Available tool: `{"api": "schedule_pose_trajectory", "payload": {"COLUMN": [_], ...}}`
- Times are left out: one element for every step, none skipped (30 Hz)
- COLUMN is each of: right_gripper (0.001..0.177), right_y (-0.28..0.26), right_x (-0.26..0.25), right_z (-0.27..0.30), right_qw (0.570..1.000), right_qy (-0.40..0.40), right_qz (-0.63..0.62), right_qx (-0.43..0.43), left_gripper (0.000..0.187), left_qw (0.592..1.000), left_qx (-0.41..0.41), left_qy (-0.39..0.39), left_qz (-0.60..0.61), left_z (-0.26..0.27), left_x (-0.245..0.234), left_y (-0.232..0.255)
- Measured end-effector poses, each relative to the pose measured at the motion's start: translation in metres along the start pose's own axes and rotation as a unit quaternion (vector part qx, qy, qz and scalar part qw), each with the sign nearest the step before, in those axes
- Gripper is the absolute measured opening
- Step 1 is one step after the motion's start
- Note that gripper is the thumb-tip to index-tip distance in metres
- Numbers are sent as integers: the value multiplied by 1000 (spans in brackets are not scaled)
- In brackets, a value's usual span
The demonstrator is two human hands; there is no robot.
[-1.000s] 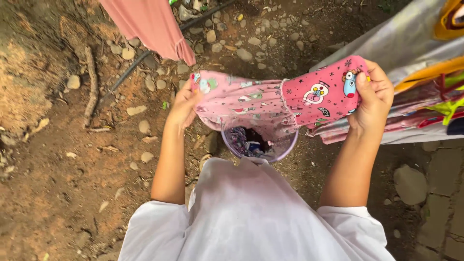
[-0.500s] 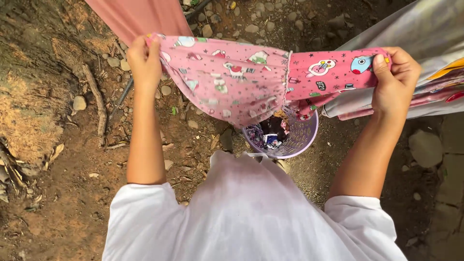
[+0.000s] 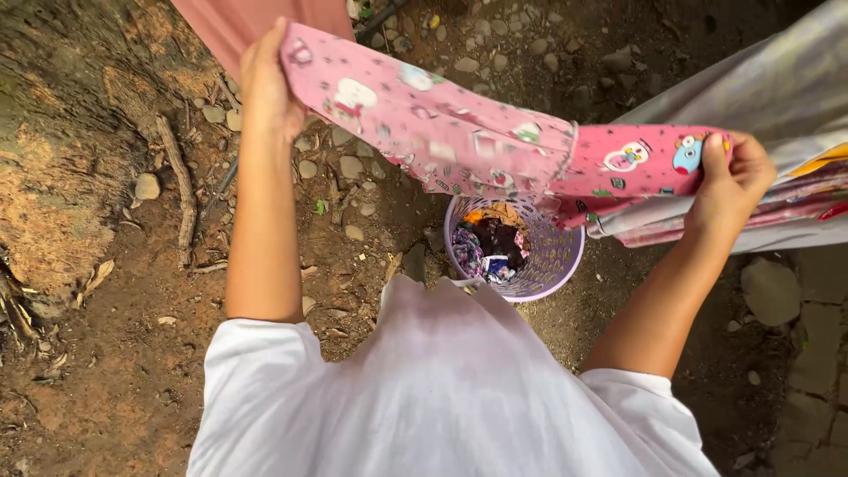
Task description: Hanging various items of clothing from a laundry basket onto a clothesline using clothespins and hangers.
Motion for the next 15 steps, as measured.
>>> {"api": "schedule_pose_trajectory", "payload": {"right_gripper": [16,21,21,34,59,59,69,81,81,84,89,89,83,77,77], "right_y": [9,18,3,-16,-33,-61,-89,-117,-126,-134,-142,-131,-119,-107,-92], "right_x": [-3,-6,16,37,58,94,133,171,185,200,215,212,211,210,207], "right_z": [5,8,8,11,14,8,4,1,2,3,4,3,3,3,6], "right_qw": [993,970,971,905,800,800,872,916,916,946,949,949,932,907,906], "right_qy": [2,6,8,-68,-138,-140,-201,-254,-255,-283,-303,-305,-339,-371,-373], "right_qz": [121,241,238,415,573,572,422,259,257,101,-59,-60,-125,-188,-189], "right_qx": [3,6,1,-57,-112,-112,-145,-173,-173,-119,-60,-59,3,65,69], "left_gripper": [27,27,27,15,17,17,23,29,29,22,17,17,15,13,13], "left_qw": [997,990,989,966,930,931,862,768,769,760,749,751,753,755,758], "left_qx": [32,66,71,98,123,123,220,310,311,294,276,274,282,288,286], "left_qy": [-40,-81,-83,-178,-271,-269,-343,-410,-408,-394,-380,-378,-367,-356,-354], "left_qz": [-49,-98,-98,-158,-217,-216,-302,-381,-382,-425,-467,-466,-468,-469,-468], "left_z": [-5,-12,1,17,33,42,54,66,70,72,74,81,88,95,96], "left_x": [1,4,23,42,60,77,96,114,124,135,145,147,148,150,145], "left_y": [-4,-8,-12,-19,-26,-41,-56,-71,-88,-106,-124,-124,-124,-124,-119]}}
Point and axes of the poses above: each hand's wrist, its own z-axis away from the middle knuckle, its own x-axis out of the palm, y = z × x, the point moved 1 cm from there along -z, towards the middle knuckle, and after that the axes turned 15 degrees about -x, right-handed, at the moved point
